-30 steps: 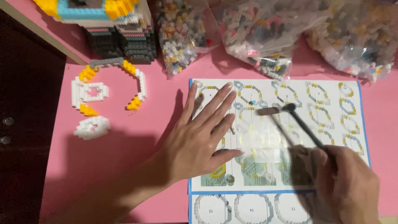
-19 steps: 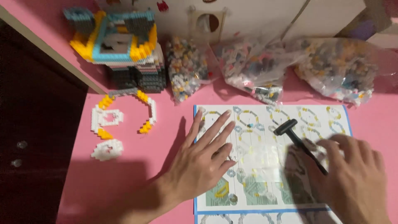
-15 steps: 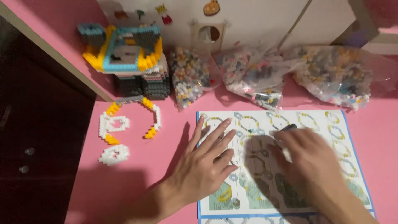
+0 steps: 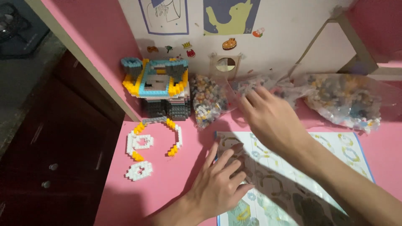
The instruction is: Assembling a complex model using small interlocking toy blocks while following a printed instruction manual.
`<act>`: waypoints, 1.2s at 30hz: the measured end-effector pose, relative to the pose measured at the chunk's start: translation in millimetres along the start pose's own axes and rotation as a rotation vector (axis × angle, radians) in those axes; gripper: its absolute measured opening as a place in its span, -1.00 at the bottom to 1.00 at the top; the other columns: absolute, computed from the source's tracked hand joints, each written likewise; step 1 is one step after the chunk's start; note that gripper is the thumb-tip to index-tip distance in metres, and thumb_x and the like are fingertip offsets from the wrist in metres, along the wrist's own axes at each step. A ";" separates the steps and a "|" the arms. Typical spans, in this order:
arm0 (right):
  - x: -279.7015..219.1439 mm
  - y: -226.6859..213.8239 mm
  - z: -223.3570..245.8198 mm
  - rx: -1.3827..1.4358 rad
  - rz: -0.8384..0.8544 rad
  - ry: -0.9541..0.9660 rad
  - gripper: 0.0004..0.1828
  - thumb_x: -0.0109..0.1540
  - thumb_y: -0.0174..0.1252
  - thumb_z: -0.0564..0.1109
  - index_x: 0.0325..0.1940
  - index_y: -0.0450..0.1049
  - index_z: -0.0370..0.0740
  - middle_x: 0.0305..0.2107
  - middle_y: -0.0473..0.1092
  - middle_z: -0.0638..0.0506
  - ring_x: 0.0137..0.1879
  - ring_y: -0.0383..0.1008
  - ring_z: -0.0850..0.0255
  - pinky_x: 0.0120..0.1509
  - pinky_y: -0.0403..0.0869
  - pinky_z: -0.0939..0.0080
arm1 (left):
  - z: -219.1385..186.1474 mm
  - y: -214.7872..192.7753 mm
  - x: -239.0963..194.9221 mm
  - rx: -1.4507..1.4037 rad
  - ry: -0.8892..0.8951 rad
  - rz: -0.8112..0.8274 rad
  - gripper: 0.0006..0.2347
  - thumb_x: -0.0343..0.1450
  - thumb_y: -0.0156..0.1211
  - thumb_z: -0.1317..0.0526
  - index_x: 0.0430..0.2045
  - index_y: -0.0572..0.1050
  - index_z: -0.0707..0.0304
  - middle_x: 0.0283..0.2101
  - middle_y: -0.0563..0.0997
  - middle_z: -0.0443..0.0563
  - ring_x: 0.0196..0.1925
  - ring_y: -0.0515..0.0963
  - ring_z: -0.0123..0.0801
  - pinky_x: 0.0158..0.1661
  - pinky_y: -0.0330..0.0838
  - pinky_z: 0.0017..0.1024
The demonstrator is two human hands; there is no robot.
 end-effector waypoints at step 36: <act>-110.5 32.1 3.5 0.793 -0.261 0.081 -0.86 0.49 0.27 -0.32 -0.11 0.56 -0.50 -0.39 0.50 -0.19 -0.40 0.39 0.12 -0.32 0.33 0.18 | -2.2 0.8 14.9 -0.221 0.243 0.250 -0.94 0.61 0.24 0.40 -0.25 0.54 0.35 0.03 0.65 0.11 0.18 0.58 -0.10 0.21 0.50 -0.09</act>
Point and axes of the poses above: each hand's wrist, its own x-axis towards the middle knuckle, its own y-axis out of the palm, z = x × y, the point moved 7 cm from there along x, towards the middle knuckle
